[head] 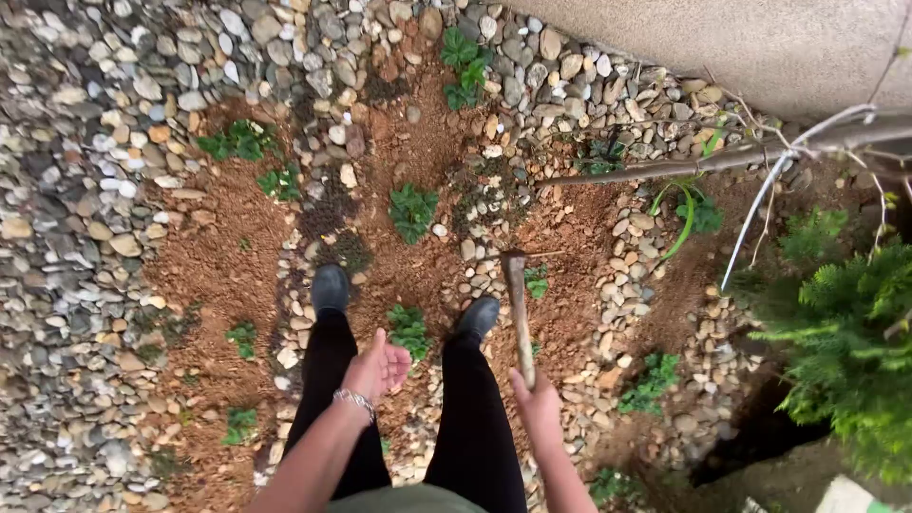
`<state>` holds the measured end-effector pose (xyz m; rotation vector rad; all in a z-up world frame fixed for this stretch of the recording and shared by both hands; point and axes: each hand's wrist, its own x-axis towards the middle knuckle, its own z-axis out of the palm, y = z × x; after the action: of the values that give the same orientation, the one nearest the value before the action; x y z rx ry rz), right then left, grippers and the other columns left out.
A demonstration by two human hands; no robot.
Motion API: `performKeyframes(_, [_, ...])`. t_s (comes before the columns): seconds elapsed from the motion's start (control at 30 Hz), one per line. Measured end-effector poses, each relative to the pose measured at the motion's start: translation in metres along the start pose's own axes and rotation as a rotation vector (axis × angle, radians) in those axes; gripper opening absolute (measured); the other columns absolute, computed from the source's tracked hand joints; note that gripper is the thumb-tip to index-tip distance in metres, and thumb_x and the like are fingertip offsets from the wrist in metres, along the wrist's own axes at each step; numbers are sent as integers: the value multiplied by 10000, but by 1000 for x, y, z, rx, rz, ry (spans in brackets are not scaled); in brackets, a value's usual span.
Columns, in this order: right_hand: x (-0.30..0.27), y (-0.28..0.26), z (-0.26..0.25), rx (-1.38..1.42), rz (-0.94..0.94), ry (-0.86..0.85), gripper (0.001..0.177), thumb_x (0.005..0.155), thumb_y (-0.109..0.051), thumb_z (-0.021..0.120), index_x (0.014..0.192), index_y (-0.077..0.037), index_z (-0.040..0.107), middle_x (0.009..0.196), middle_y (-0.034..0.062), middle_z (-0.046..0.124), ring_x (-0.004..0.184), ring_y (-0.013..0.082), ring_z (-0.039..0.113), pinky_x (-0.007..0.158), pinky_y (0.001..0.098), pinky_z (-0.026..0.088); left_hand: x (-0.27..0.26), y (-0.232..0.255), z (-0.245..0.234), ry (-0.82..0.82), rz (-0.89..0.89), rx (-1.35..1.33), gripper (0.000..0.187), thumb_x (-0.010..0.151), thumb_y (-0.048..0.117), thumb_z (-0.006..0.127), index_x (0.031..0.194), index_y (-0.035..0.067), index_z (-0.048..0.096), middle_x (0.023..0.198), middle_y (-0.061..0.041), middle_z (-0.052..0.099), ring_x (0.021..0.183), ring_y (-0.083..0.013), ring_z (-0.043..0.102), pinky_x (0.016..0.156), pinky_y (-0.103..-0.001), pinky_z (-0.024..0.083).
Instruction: Using a hand hoe to loosen soil and arrange rocks in a garden bed around plants
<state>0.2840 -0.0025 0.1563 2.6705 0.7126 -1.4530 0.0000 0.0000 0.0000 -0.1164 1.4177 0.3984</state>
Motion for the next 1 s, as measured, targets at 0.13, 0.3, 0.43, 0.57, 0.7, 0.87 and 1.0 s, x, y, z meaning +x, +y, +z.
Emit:
performKeyframes(0.13, [85,49,-27,-267,-116,-42,356,1028,-392,553,965,-49,627,640,5,634,428,58,514,332,174,440,-48,13,65,84,-181,-22,717,926,606,527,1107,-70,686,968,-214,725,874,-321,681,797,-378,575])
performKeyframes(0.3, [128,-8,-9,68,27,-31,364,1002,-331,599,1095,17,653,619,27,517,444,89,403,320,233,386,38,-8,83,92,-188,6,747,923,653,498,1168,-32,670,704,-136,669,507,-229,585,465,-322,473])
performKeyframes(0.43, [185,-50,58,-210,193,28,449,964,-528,605,993,-82,644,692,20,579,497,143,501,396,295,403,134,-40,64,9,-191,-20,659,947,582,539,1073,-48,686,625,-149,674,428,-213,570,369,-308,416])
performKeyframes(0.57, [233,-99,136,-27,201,-53,390,987,-436,567,1008,-49,610,672,39,531,526,171,471,456,353,382,193,-57,38,-19,-209,52,724,870,652,565,1037,-36,715,611,-132,687,413,-205,590,361,-303,415])
performKeyframes(0.7, [312,-152,190,-11,-158,-124,479,1033,-391,523,1245,36,568,753,29,617,511,71,514,375,183,509,214,-27,10,-135,-106,422,510,996,556,510,911,88,696,560,2,623,404,-93,541,364,-207,407])
performKeyframes(0.87, [441,-271,204,-155,-697,77,420,1094,-407,412,922,-46,538,663,-3,576,424,60,512,272,183,418,230,10,33,51,-119,562,504,965,604,509,864,144,689,568,49,604,435,-68,531,424,-199,464])
performKeyframes(1.0, [551,-340,202,-367,-977,280,510,1088,-512,392,931,-47,529,734,29,591,512,151,587,335,269,551,230,38,62,-25,-34,306,458,924,521,605,961,86,742,534,2,628,404,-77,493,438,-219,394])
